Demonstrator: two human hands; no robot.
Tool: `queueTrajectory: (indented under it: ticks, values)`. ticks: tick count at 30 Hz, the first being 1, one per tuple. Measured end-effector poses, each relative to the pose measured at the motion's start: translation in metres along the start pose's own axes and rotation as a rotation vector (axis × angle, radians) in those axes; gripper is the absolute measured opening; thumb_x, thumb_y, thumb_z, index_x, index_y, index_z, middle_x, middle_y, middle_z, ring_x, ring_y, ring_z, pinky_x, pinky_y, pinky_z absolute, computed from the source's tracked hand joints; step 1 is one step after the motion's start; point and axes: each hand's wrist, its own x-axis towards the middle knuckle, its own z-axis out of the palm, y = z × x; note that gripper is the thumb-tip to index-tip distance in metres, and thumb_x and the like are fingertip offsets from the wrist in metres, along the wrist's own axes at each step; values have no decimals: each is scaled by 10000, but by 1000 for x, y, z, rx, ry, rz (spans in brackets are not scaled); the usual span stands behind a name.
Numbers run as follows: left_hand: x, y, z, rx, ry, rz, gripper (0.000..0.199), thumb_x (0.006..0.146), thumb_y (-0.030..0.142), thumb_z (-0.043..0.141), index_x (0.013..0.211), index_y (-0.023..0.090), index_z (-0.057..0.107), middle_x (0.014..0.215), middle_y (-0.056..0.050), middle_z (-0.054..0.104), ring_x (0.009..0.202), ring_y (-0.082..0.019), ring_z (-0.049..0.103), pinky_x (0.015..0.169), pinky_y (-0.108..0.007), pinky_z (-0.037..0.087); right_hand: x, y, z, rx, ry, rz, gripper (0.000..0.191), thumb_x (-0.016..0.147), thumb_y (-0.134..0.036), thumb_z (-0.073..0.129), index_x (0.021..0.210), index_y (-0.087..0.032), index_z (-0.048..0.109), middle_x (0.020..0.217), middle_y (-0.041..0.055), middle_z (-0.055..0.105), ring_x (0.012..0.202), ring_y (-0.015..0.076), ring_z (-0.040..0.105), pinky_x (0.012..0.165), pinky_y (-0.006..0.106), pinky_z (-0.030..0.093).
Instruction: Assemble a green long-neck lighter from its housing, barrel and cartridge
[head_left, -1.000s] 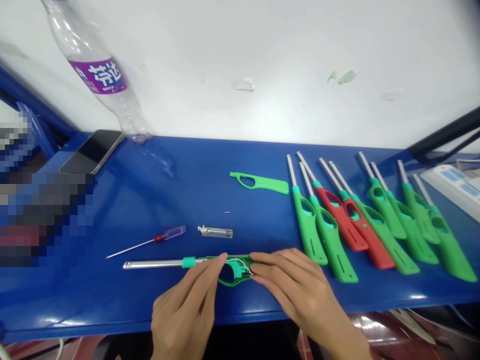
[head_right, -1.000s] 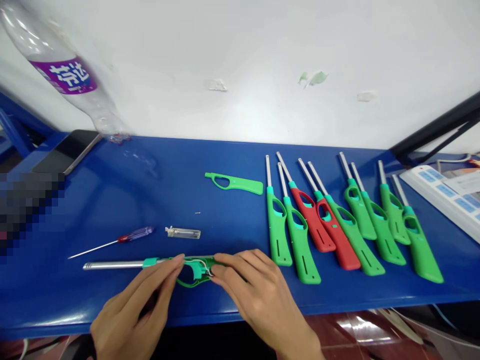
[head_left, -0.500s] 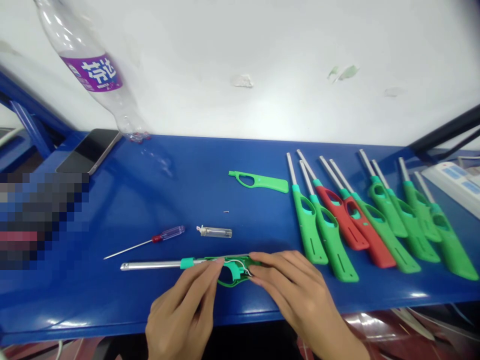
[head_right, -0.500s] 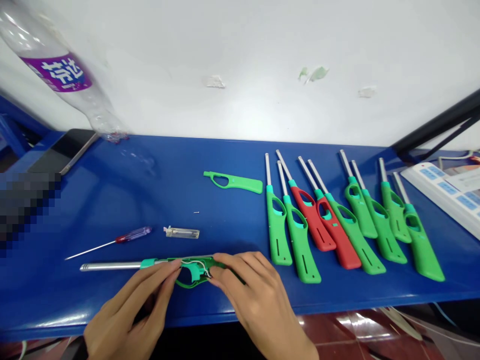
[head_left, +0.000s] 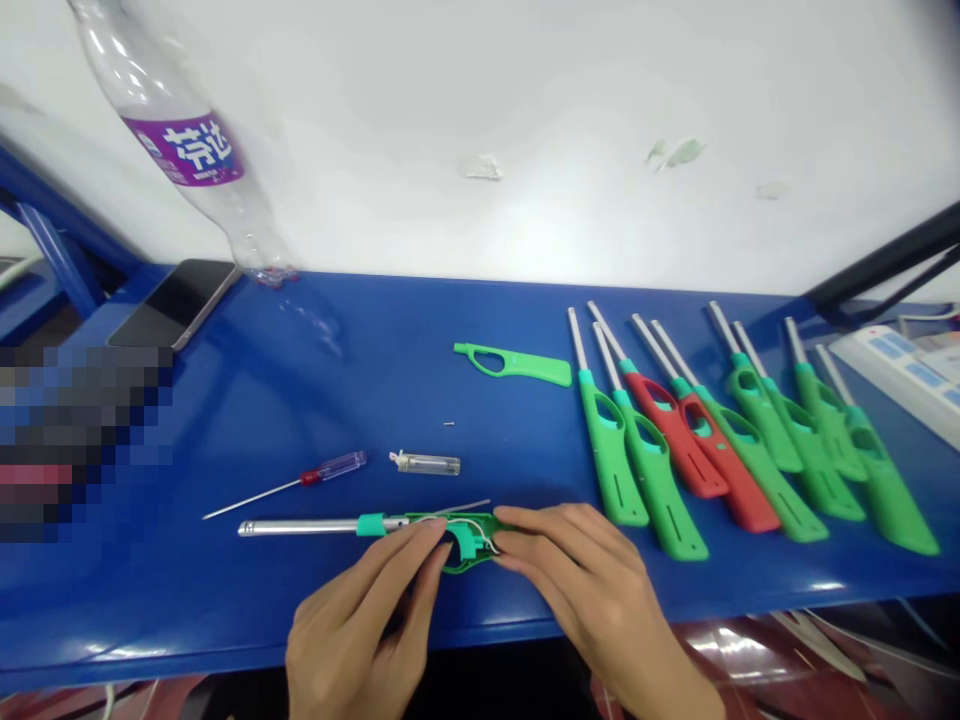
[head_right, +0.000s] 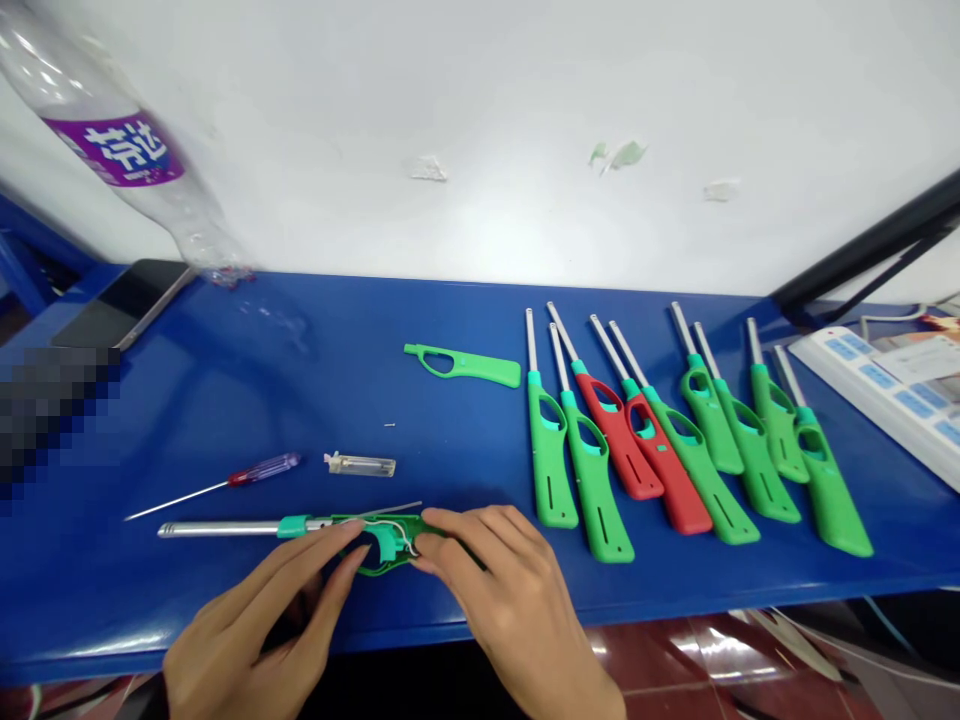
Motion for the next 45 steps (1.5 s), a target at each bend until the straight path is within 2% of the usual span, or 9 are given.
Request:
queueTrajectory:
  ticks: [4, 10, 18, 21, 27, 32, 35, 39, 45]
  values:
    - [-1, -1, -1, 12, -44, -28, 196, 987, 149, 701, 1160, 233, 739, 1044, 9, 799, 846, -115, 762, 807, -227, 601, 1, 0, 1, -1, 4, 5, 131, 1062, -206, 598, 1090, -195, 725, 1138, 26, 780, 906, 186, 698, 787, 338, 497]
    - [-4, -8, -1, 10, -202, 23, 196, 1035, 240, 636, 1216, 235, 713, 1147, -33, 740, 847, -134, 766, 718, -248, 611, -1, -7, 3, -49, -11, 51, 171, 1066, -194, 576, 1108, -207, 741, 1157, 29, 774, 891, 195, 696, 788, 353, 519]
    - [-3, -9, -7, -18, -266, 23, 238, 1051, 238, 592, 1270, 238, 683, 1126, -35, 716, 845, -131, 761, 742, -244, 624, -4, -12, 11, -4, 80, 93, 150, 1049, -169, 607, 1072, -193, 753, 1110, 46, 780, 896, 183, 702, 792, 331, 528]
    - [-1, -8, -7, -38, -273, 4, 232, 1055, 243, 580, 1263, 247, 682, 1127, -29, 717, 855, -135, 763, 739, -238, 624, -5, -15, 15, -26, 100, 99, 145, 1047, -131, 595, 1031, -165, 736, 1076, 60, 779, 907, 184, 705, 797, 327, 520]
    - [0, -9, -7, -78, -265, -42, 211, 1052, 267, 593, 1239, 249, 689, 1120, -26, 720, 654, -75, 697, 676, -204, 608, -8, -16, 20, -24, 152, 91, 144, 1023, -63, 599, 1044, -158, 705, 1029, 64, 764, 931, 185, 686, 834, 327, 505]
    - [0, -10, -7, -64, -260, -78, 192, 1045, 282, 600, 1201, 254, 709, 1151, -29, 722, 612, -62, 685, 636, -186, 606, -11, -15, 21, 34, 145, 106, 168, 1010, -57, 609, 1070, -185, 700, 1001, 41, 750, 916, 190, 670, 885, 367, 491]
    - [-1, -11, -6, -54, -264, -66, 197, 1037, 269, 616, 1209, 254, 711, 1174, -34, 727, 666, -79, 720, 654, -189, 616, -7, -15, 20, 99, 169, 112, 196, 1004, -43, 600, 1027, -201, 714, 958, 12, 766, 883, 182, 690, 904, 373, 486]
    - [-3, -13, -6, -54, -277, -55, 205, 1036, 277, 624, 1224, 261, 704, 1187, -32, 736, 793, -117, 764, 666, -199, 623, -3, -16, 15, 195, 173, 116, 246, 973, -9, 618, 962, -228, 728, 913, -28, 790, 814, 168, 712, 820, 348, 502]
    - [-5, -13, -5, -51, -269, -41, 219, 1034, 274, 636, 1243, 264, 700, 1200, -25, 739, 868, -136, 772, 709, -219, 627, -9, -13, 14, 232, 156, 145, 317, 940, 63, 582, 1017, -218, 706, 973, -2, 800, 822, 174, 690, 748, 325, 535]
